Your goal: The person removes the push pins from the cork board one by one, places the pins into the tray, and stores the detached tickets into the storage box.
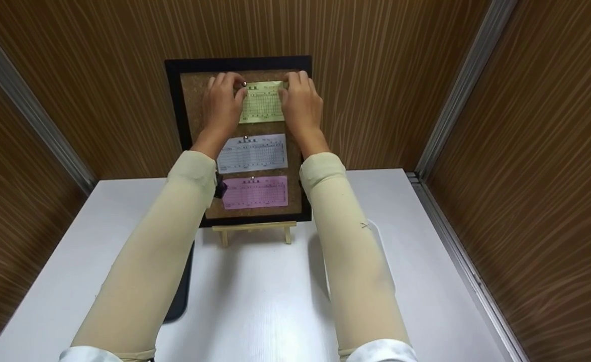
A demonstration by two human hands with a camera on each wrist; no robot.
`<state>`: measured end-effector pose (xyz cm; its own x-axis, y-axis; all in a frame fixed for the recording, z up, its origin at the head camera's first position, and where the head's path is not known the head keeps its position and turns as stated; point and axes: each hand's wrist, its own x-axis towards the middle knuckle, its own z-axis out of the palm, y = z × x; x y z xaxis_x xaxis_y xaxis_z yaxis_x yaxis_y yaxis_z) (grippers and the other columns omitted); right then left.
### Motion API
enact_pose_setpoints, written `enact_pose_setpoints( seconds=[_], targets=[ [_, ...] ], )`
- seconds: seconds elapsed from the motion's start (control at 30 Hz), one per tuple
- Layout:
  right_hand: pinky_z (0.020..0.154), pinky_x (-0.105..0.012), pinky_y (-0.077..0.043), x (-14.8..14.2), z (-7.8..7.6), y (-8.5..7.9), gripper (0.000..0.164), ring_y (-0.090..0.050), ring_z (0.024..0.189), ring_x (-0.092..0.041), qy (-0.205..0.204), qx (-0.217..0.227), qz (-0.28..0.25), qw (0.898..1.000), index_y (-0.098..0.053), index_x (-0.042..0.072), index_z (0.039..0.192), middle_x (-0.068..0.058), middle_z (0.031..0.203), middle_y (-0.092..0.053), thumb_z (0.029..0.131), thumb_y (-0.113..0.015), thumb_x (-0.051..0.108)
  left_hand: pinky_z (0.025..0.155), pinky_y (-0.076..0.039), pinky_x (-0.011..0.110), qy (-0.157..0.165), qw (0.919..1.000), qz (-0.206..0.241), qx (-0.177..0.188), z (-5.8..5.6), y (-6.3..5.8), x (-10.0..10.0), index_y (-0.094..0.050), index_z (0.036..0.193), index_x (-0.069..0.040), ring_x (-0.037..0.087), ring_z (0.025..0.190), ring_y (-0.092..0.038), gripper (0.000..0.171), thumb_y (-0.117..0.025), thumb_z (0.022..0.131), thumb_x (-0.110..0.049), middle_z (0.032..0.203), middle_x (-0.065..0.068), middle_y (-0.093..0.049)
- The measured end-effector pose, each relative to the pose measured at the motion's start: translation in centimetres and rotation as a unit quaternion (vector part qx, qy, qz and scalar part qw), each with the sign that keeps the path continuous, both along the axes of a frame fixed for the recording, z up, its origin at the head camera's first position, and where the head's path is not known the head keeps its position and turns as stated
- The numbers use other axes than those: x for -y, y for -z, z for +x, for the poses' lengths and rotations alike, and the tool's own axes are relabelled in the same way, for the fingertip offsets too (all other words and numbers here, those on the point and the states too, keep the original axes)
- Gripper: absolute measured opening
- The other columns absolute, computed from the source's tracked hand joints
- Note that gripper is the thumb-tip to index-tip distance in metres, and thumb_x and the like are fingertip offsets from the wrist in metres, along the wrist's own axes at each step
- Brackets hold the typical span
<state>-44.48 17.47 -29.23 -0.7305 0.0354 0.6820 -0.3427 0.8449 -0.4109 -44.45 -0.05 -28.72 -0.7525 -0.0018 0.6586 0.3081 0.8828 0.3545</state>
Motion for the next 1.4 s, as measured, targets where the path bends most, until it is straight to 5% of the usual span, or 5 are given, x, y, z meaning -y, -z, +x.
enact_pose_setpoints(
  seconds=[0.83,1.4],
  targets=[
    [0.075,-0.044,-0.048,-0.11,-0.2,0.27,0.022,-0.062,0.09,-0.026,0.018,-0.03,0.006,0.999,-0.068,0.01,0.11,-0.01,0.102,-0.062,0.101,-0.061,0.029,0.093,-0.042,0.034,0.021,0.9996,0.019,0.006,-0.12,-0.11,-0.18,-0.065,0.115,-0.017,0.019,0.108,-0.055,0.019,-0.058,0.103,-0.03,0.115,-0.001,-0.065],
    [0.088,-0.034,-0.046,-0.05,0.36,0.0,0.023,-0.06,0.099,-0.013,-0.033,0.021,-0.083,0.996,-0.065,0.015,0.116,-0.001,0.11,-0.064,0.101,-0.063,0.031,0.094,-0.04,0.033,0.024,0.9978,0.06,0.015,0.08,-0.35,0.13,-0.066,0.112,-0.018,0.017,0.105,-0.053,0.017,-0.059,0.103,-0.03,0.112,-0.002,-0.065]
  ],
)
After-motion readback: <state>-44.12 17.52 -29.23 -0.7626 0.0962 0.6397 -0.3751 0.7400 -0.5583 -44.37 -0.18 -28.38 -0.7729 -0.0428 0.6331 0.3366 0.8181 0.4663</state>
